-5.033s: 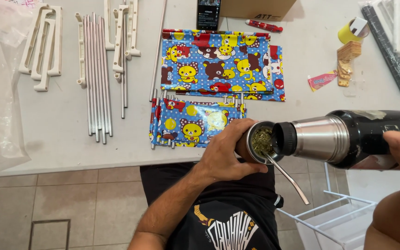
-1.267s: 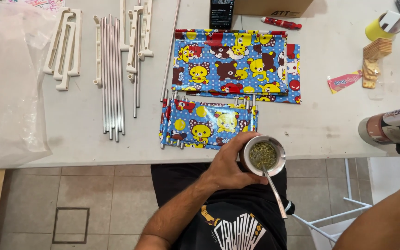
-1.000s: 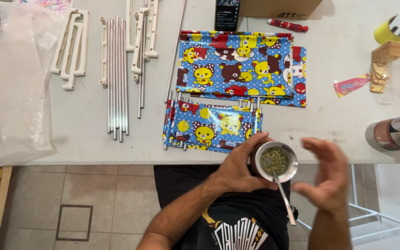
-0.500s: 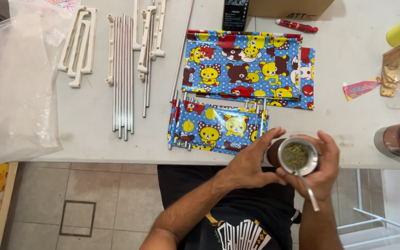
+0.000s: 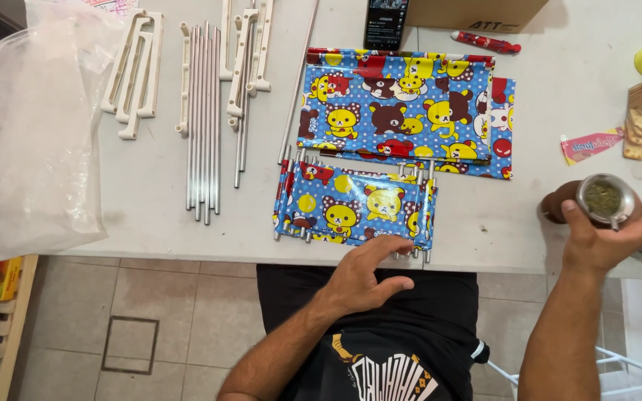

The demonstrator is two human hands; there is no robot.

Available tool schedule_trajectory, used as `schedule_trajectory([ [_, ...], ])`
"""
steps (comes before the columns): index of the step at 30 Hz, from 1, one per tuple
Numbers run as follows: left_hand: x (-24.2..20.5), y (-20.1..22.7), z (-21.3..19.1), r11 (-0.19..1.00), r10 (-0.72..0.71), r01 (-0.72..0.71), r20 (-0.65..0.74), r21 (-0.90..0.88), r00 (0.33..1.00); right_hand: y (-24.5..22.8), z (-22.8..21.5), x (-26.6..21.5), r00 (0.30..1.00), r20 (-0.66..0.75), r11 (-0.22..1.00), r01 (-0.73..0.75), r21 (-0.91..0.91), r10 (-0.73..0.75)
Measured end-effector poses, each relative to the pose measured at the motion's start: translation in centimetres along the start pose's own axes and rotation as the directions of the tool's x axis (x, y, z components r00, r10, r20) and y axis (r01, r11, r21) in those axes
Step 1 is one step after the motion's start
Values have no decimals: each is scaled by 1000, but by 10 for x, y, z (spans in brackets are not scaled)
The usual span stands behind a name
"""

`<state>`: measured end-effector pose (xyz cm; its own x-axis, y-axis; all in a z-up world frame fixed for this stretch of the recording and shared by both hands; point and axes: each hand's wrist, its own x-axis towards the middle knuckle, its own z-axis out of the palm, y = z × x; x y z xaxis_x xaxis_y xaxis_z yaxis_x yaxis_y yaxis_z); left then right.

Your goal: The person is assembling a multi-tier fabric shelf unit, involving inserting metal support rods into fabric sleeves and attaching plastic corner connectors.

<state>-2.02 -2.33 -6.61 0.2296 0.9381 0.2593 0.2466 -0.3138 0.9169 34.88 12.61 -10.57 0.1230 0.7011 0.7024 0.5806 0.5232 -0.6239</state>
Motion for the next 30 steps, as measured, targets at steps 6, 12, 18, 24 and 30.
schedule_trajectory([
  [6,-10,-3,-1,1000,-11,11,31,11,999,51,-3,-5,999,-50,999,8,45,-6],
  [12,-11,-5,2,999,46,-46,41,-14,998,64,-8,-9,997,-72,992,-6,122,15],
  [18,-6,-7,3,999,42,-42,50,7,998,44,-12,-22,981,-61,983,-183,29,184],
  [24,-8,-13,-1,998,70,-70,-37,-7,997,-34,1,-64,926,-100,931,-366,-3,364],
  [30,-13,-23,-10,994,106,-109,-96,-23,990,-109,41,-78,964,58,965,-262,1,261],
])
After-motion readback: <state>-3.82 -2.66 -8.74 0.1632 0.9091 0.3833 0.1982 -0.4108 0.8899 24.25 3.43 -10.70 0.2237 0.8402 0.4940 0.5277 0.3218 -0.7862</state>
